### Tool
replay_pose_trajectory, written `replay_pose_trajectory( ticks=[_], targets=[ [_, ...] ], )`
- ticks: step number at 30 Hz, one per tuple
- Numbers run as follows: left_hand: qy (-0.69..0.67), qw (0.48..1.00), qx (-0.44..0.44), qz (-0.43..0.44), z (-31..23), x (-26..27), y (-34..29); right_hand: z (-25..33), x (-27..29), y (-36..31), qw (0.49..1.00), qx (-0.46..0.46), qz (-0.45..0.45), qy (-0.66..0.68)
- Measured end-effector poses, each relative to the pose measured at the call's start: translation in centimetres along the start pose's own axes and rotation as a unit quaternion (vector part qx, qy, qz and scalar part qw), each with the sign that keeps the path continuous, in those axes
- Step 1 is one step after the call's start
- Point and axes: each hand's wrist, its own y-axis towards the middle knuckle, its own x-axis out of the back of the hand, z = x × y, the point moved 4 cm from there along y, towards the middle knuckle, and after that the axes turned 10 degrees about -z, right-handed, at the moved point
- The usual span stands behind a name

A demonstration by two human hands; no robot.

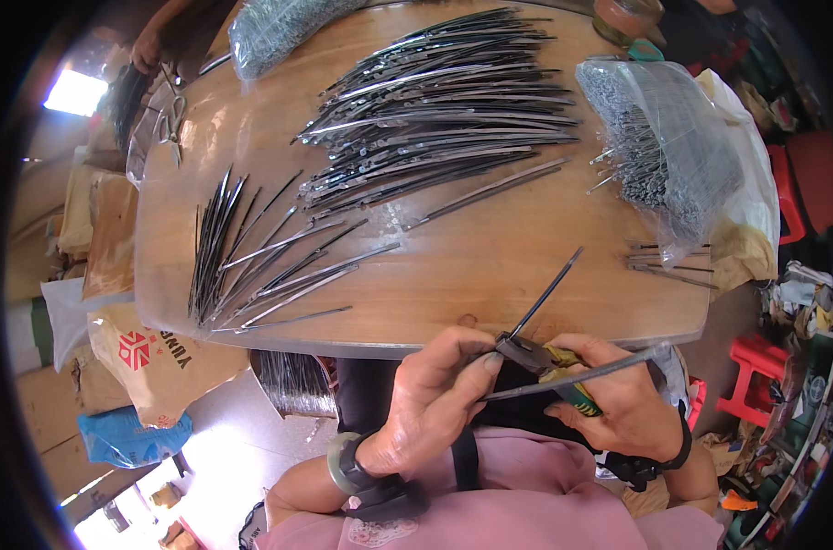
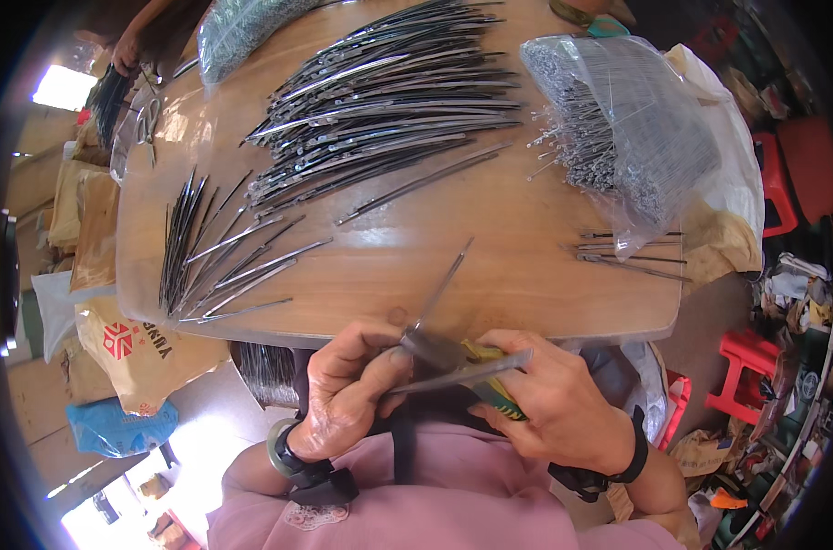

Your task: The person uses pliers to cut and trim thin metal strips on a wooden table. The person picks up strips from a pile, aligns them, and clips the ends off with the pliers, placing the finished strips aside.

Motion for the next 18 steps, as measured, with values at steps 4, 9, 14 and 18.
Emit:
replay_pose_trajectory(
  ticks=[4, 9, 14, 18],
  targets=[
    [0.034, 0.999, -0.006, -0.031, 0.8, 0.8, 0.0, -0.1, -1.0, 0.0, 0.999, 0.014, 0.029, 0.018],
    [0.065, 0.998, -0.013, -0.014, 1.3, 2.8, 0.0, 0.5, -2.2, 0.6, 0.996, 0.007, 0.086, -0.012],
    [0.004, 0.998, -0.016, -0.057, -1.3, 5.6, -0.4, 1.9, -3.5, 4.9, 0.996, 0.061, 0.054, 0.019],
    [0.255, 0.906, -0.232, -0.246, -3.7, 14.1, -2.1, -0.3, -0.4, 3.3, 0.982, -0.145, -0.057, 0.108]
  ],
)
